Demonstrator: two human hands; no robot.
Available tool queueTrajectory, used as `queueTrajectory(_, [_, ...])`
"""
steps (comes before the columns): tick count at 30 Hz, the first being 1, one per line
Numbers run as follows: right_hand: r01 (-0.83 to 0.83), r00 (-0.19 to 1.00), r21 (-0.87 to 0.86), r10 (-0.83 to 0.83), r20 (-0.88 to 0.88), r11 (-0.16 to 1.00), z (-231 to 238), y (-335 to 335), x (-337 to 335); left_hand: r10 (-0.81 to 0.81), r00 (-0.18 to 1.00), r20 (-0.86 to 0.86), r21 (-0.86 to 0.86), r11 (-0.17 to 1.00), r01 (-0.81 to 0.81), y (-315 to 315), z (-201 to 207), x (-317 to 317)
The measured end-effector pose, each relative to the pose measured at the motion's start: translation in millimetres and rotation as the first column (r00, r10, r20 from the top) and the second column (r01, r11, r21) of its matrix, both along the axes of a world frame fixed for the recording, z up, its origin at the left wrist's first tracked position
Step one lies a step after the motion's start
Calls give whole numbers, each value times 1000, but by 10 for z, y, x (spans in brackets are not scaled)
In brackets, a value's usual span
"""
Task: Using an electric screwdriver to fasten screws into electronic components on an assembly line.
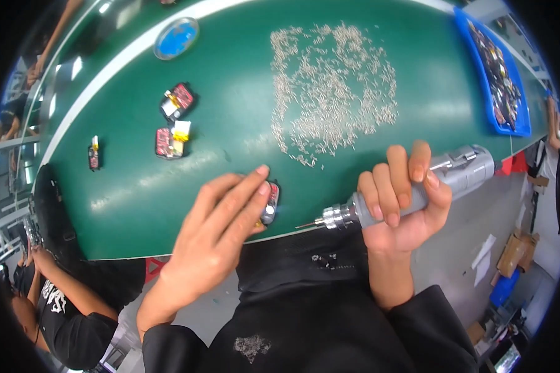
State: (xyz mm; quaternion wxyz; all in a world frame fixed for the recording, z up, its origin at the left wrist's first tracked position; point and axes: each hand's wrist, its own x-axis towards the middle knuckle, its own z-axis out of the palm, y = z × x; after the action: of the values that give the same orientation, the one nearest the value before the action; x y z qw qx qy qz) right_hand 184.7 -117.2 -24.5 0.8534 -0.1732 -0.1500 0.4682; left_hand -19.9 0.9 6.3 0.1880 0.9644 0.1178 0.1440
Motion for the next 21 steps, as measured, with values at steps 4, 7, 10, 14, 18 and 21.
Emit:
queueTrajectory(4, [-45,998,5,45,33,999,42,-36,-138,-7,999,41,50,999,5,7,-43,38])
queueTrajectory(7, [-92,995,-42,94,38,995,87,-81,-276,-12,997,79,127,992,2,-4,-52,69])
queueTrajectory(10, [-124,992,-132,126,7,983,127,-100,-493,52,997,58,16,998,-53,-14,-31,115])
queueTrajectory(14, [-123,992,-278,127,-3,953,130,-111,-786,-69,988,140,305,952,23,-17,-104,143])
queueTrajectory(18, [-110,994,-239,108,-20,965,31,-118,-900,-146,980,133,428,900,76,-6,-88,147])
queueTrajectory(21, [-99,995,-282,105,6,954,27,-126,-922,-169,981,98,423,899,112,-11,-53,154])
